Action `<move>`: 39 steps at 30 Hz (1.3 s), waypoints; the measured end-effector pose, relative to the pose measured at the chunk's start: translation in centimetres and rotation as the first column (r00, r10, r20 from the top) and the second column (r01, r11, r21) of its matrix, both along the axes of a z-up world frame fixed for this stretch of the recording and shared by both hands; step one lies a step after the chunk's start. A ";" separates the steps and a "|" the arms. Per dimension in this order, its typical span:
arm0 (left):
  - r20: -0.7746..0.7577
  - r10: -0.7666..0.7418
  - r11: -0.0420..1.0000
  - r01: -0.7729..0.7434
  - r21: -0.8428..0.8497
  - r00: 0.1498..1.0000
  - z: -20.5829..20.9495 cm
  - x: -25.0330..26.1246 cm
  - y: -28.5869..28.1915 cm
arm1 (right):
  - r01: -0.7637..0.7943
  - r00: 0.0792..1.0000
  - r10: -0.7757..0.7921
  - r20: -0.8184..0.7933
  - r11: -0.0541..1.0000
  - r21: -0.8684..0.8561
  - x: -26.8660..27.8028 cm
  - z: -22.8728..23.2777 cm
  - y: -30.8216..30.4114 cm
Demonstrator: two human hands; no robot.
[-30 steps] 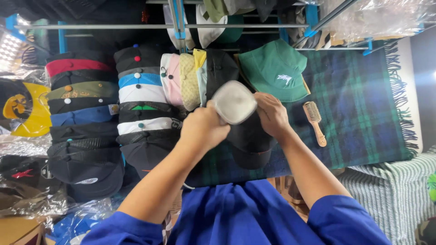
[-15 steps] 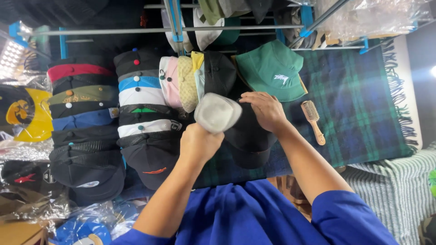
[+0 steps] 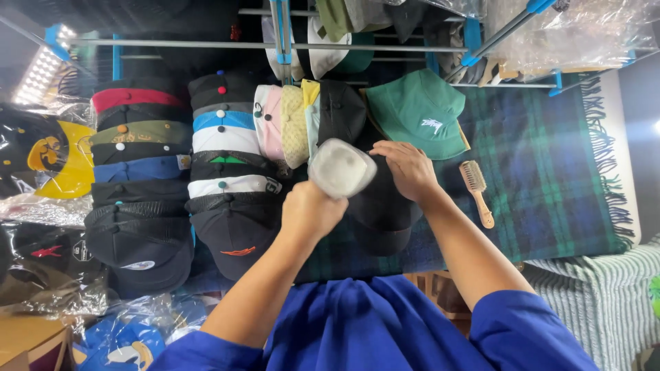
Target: The person is cleaning and reshaping various baseball caps and bucket hats using a brush and a hair dryer.
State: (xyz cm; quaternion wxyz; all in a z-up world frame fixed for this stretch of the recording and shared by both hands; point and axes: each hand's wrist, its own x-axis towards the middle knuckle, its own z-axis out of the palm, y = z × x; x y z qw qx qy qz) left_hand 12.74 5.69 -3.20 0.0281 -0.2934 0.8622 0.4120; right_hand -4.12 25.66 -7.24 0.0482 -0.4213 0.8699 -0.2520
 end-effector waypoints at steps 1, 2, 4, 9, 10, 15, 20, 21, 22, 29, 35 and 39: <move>0.001 0.000 1.000 0.000 -0.002 1.000 1.9 0.5 0.5 | 0.000 1.000 0.000 0.001 1.000 -0.002 -0.1 -0.3 0.1; -0.002 -0.072 0.997 0.072 -0.034 0.997 3.8 0.8 0.9 | 0.007 1.000 -0.007 -0.002 1.000 0.007 -0.4 -0.6 0.2; -0.001 -0.141 0.988 0.141 -0.062 0.990 5.3 1.2 1.1 | 0.011 1.000 -0.011 -0.003 1.000 0.021 -0.8 -0.6 0.3; 0.026 0.076 0.983 -0.079 0.165 0.997 -0.3 1.0 -0.2 | 0.038 0.998 -0.041 0.050 0.998 0.047 -0.3 0.1 0.0; 0.022 0.073 0.983 -0.075 0.165 0.997 0.6 1.3 0.3 | 0.042 0.998 -0.044 0.046 0.998 0.047 -0.3 -0.1 -0.1; -0.051 0.227 0.923 -0.198 0.330 0.973 0.5 1.9 -0.2 | 0.061 0.996 -0.064 0.056 0.997 0.047 -0.2 -0.1 0.0; -0.088 0.230 0.883 -0.171 0.436 0.969 1.5 2.5 0.5 | 0.074 0.997 -0.075 0.010 0.996 0.045 -0.1 0.0 -0.1; -0.088 0.182 0.871 -0.119 0.476 0.979 1.7 2.8 0.6 | 0.075 0.997 -0.075 0.007 0.996 0.051 0.0 -0.2 0.0; -0.076 0.186 0.869 -0.128 0.477 0.980 -0.4 2.9 0.3 | 0.070 0.997 -0.071 0.017 0.996 0.054 0.3 -0.1 0.1; -0.050 0.298 0.797 -0.220 0.563 0.953 -8.0 3.5 0.7 | 0.037 0.999 -0.038 0.022 0.999 0.019 -0.7 -0.2 0.5; 0.084 0.401 0.769 -0.384 0.511 0.912 -8.0 3.9 1.0 | 0.033 0.999 -0.033 0.011 0.999 -0.035 -0.7 0.0 0.2; 0.060 0.331 0.705 -0.289 0.647 0.942 -9.6 7.6 2.9 | 0.057 0.998 -0.056 0.035 0.998 -0.031 -1.1 -0.7 0.7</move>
